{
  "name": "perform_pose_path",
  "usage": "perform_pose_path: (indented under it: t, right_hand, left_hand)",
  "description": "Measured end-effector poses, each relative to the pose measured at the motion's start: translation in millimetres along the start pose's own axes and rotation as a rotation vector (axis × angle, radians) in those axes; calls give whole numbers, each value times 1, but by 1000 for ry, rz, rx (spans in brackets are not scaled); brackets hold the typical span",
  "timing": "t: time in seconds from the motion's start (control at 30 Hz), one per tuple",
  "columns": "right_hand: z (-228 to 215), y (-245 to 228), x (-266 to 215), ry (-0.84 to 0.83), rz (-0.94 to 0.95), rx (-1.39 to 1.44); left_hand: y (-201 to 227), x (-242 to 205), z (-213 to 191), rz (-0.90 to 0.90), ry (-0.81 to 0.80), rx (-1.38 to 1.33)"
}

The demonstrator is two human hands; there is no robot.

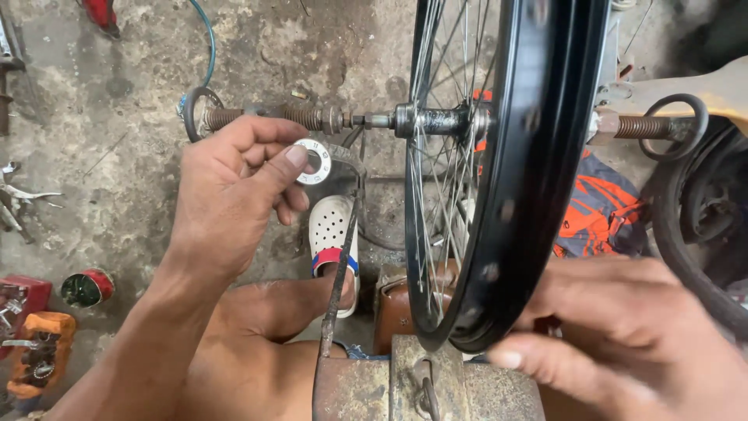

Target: The person sits on the floor in front of a bicycle wheel held in a threaded truing stand. They spin the wheel, place washers on the axle, tighten the stand's threaded rods by hand, and manipulate the rim and spokes to align the wheel.

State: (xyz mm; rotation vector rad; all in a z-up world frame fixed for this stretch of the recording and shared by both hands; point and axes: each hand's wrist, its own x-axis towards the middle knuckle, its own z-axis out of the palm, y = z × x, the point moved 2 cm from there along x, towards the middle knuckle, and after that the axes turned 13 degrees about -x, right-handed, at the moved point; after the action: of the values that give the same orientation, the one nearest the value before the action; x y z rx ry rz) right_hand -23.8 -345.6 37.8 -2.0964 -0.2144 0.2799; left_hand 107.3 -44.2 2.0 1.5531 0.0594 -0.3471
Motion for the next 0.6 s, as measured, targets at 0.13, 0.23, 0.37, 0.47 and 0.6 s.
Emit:
perform_pose_path:
  t: [0.13, 0.23, 0.37, 0.47, 0.6]
  right_hand:
    - [18, 35, 1, -465, -137, -367]
    - [13, 55, -6, -382, -104, -579]
    - [-9, 9, 3, 29, -48, -225]
    - [-5, -14, 9, 54, -246, -62]
    - [2, 23, -19, 107, -32, -251]
  left_hand:
    - [-3, 0, -5, 9, -10, -24]
    - [-4, -2, -5, 6, -2, -35]
    - [-3, -1, -4, 33, -7, -37]
    - [-1, -2, -1, 13, 15, -18]
    - [-1, -4, -1, 13, 11, -12]
